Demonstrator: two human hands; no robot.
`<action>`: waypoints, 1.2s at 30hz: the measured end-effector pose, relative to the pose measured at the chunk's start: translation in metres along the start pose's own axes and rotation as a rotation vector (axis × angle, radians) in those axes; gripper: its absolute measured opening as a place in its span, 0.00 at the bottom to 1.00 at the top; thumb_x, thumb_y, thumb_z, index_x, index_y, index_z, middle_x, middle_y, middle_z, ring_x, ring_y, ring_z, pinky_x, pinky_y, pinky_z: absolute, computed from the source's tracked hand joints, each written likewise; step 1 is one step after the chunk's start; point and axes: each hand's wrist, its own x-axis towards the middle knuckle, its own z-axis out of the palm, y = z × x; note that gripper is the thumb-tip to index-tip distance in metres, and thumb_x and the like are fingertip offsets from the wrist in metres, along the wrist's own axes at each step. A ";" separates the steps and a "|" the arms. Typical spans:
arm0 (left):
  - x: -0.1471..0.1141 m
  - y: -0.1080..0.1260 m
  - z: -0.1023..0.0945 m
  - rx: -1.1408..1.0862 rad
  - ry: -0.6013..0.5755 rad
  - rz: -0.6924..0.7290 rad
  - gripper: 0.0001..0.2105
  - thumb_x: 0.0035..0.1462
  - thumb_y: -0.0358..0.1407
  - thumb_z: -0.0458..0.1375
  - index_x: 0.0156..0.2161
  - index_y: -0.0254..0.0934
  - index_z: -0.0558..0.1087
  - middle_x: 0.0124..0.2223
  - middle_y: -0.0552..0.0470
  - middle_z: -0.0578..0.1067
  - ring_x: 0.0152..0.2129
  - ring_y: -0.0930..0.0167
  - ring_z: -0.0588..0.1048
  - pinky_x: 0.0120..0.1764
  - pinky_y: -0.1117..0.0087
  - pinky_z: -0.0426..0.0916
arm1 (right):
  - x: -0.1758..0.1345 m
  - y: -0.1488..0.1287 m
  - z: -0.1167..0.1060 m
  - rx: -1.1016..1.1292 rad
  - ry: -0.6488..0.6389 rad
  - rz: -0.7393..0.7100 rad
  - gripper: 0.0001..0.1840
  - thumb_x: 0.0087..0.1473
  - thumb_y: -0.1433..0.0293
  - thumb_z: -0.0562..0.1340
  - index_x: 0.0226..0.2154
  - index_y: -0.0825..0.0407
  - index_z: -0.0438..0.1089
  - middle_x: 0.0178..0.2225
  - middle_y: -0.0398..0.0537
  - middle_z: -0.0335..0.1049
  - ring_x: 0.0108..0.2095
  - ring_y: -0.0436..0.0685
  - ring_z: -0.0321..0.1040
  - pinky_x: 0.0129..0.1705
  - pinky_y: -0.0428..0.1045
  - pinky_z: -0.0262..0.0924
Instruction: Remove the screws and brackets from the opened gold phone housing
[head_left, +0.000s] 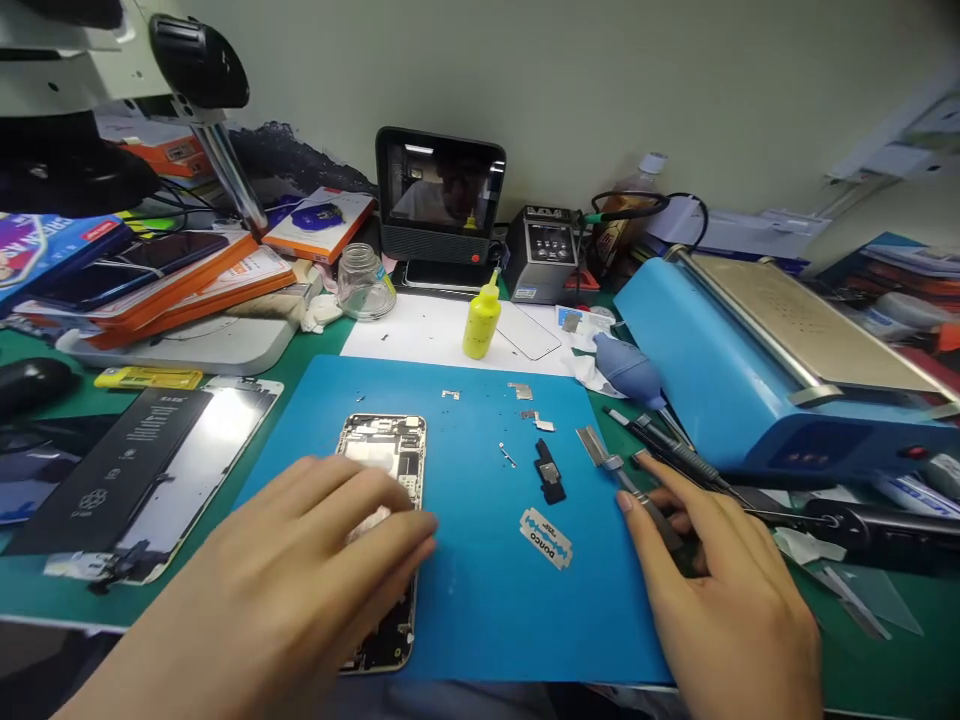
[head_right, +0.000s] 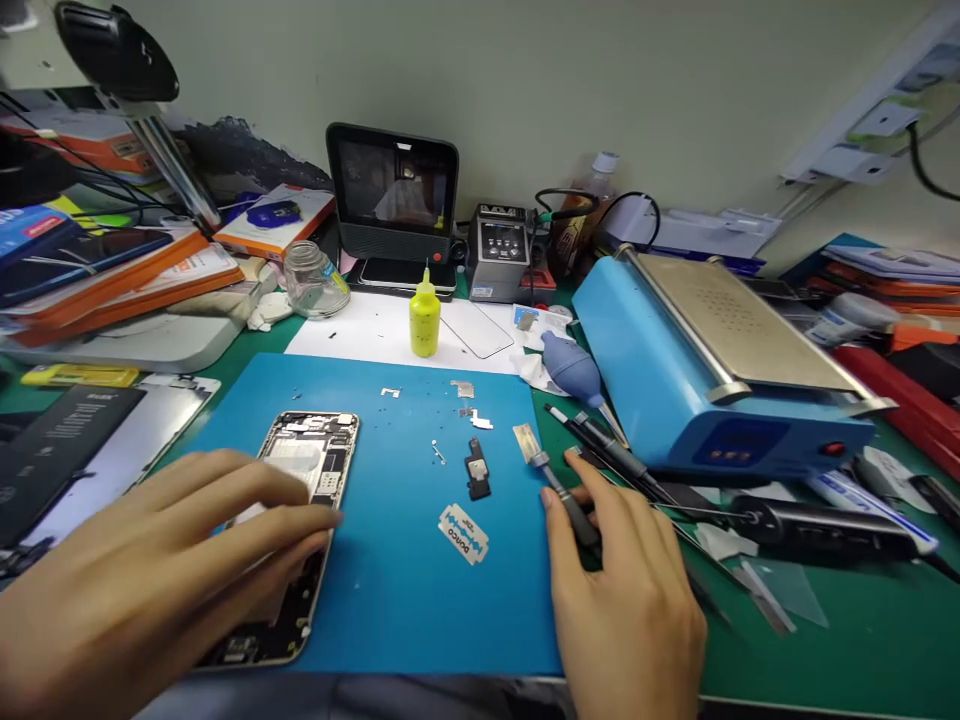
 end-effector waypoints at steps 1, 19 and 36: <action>0.011 0.002 0.000 0.002 -0.026 0.016 0.13 0.85 0.35 0.51 0.52 0.42 0.79 0.48 0.51 0.80 0.44 0.64 0.73 0.49 0.60 0.66 | -0.001 -0.001 0.000 0.002 0.003 -0.003 0.26 0.84 0.45 0.53 0.61 0.41 0.78 0.45 0.42 0.78 0.45 0.65 0.77 0.40 0.56 0.62; 0.072 -0.033 -0.014 0.319 -0.075 0.002 0.17 0.82 0.34 0.53 0.38 0.37 0.77 0.35 0.51 0.79 0.33 0.63 0.73 0.40 0.60 0.62 | -0.005 0.008 0.008 0.003 0.018 -0.070 0.25 0.85 0.52 0.53 0.64 0.49 0.76 0.52 0.53 0.76 0.52 0.72 0.74 0.43 0.60 0.54; 0.100 -0.025 0.023 0.317 -0.359 0.246 0.13 0.75 0.40 0.67 0.39 0.36 0.75 0.40 0.54 0.77 0.39 0.67 0.77 0.46 0.63 0.76 | -0.007 0.010 0.008 0.072 0.043 -0.127 0.24 0.87 0.54 0.53 0.60 0.51 0.78 0.52 0.53 0.76 0.49 0.71 0.72 0.47 0.59 0.57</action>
